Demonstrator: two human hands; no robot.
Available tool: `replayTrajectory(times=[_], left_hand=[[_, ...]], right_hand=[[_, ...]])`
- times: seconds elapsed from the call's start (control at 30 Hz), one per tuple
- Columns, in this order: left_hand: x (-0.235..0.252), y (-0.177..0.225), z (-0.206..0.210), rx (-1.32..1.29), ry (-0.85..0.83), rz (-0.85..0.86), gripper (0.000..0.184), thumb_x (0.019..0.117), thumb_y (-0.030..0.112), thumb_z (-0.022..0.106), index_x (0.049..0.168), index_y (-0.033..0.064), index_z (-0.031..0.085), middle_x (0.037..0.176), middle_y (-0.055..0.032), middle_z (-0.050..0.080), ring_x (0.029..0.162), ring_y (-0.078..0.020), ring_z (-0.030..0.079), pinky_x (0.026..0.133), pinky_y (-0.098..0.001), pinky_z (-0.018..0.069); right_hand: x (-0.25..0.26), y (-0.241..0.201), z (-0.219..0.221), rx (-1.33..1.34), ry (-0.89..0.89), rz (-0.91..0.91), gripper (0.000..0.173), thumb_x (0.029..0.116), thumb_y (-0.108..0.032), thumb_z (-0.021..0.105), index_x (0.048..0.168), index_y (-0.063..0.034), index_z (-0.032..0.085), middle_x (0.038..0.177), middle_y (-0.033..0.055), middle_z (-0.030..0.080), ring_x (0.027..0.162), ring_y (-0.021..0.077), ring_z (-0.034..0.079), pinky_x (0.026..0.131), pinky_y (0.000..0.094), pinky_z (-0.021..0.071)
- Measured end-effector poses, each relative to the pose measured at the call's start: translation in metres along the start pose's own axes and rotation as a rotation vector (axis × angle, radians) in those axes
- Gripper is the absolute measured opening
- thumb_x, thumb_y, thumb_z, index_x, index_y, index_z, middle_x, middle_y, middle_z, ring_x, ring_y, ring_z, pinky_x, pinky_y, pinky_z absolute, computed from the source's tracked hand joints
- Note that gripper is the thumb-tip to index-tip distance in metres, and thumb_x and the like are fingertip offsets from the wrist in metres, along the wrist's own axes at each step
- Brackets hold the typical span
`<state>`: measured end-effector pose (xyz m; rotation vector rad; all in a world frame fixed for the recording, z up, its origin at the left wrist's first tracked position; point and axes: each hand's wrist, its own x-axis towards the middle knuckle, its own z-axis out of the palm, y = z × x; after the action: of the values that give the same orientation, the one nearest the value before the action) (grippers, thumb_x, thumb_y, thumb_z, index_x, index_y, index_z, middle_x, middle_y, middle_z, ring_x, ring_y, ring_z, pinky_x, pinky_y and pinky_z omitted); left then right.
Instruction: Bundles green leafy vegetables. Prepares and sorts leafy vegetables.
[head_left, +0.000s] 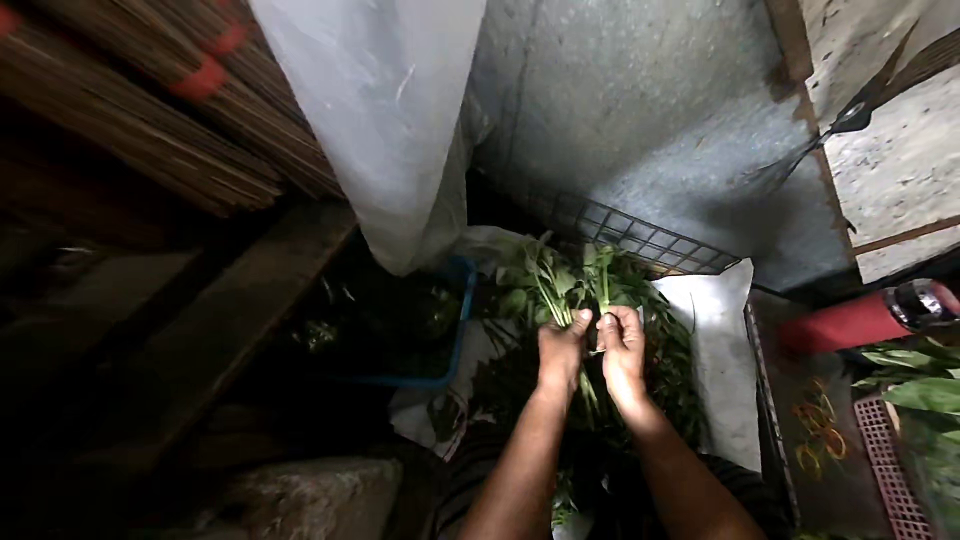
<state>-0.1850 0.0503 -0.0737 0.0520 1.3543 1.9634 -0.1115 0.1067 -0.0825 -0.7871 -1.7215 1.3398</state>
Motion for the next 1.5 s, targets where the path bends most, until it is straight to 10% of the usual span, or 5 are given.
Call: replayTrajectory(times=[0.17,0.8,0.97,1.23,1.5], left_hand=[[-0.013,-0.019,0.025,-0.197,0.018,0.026,0.016,0.1049,0.008,0.056,0.115,-0.0045,0.059,0.092,-0.0125,0.069,0.082,-0.0149,0.069,0.078,-0.03,0.0584],[-0.033,0.022,-0.016,-0.186,0.047,0.051,0.012,0.1084,0.007,0.047,0.113,-0.0032,0.052,0.071,-0.0079,0.062,0.053,-0.014,0.06,0.051,-0.0265,0.0541],[-0.025,0.063,-0.074,-0.089,0.25,0.191,0.02,0.1098,0.023,0.048,0.114,0.0067,0.059,0.069,0.0032,0.051,0.05,-0.0047,0.048,0.047,-0.0191,0.0459],[-0.011,0.057,-0.074,0.074,0.162,0.058,0.018,0.1067,0.014,0.054,0.118,0.0031,0.062,0.107,-0.0078,0.073,0.086,-0.0133,0.068,0.073,-0.029,0.0558],[-0.009,0.061,-0.08,0.113,0.259,0.154,0.018,0.1048,0.012,0.056,0.119,0.0028,0.061,0.103,-0.0059,0.07,0.086,-0.0117,0.068,0.075,-0.029,0.058]], right_hand=[[-0.003,-0.014,-0.007,-0.346,-0.149,0.011,0.026,0.1026,-0.004,0.05,0.118,0.0005,0.07,0.12,0.0156,0.067,0.116,0.0183,0.063,0.104,0.0316,0.0504],[-0.004,-0.01,-0.085,-0.184,0.108,0.095,0.027,0.1033,-0.004,0.047,0.127,0.0035,0.058,0.096,0.0085,0.061,0.06,0.0084,0.051,0.054,0.025,0.0461],[0.024,0.031,-0.15,-0.855,0.122,0.406,0.041,0.1027,-0.018,0.058,0.141,-0.0011,0.056,0.145,0.0286,0.049,0.132,0.0434,0.051,0.108,0.0579,0.0448],[0.0,0.014,0.016,-0.099,-0.428,0.073,0.034,0.1039,-0.013,0.052,0.132,0.0044,0.06,0.129,0.0174,0.066,0.118,0.0207,0.065,0.101,0.0375,0.0543],[-0.019,0.008,0.061,-0.38,-0.706,0.011,0.03,0.1057,-0.018,0.048,0.112,0.0023,0.068,0.104,0.017,0.071,0.099,0.0247,0.068,0.092,0.0439,0.0541]])
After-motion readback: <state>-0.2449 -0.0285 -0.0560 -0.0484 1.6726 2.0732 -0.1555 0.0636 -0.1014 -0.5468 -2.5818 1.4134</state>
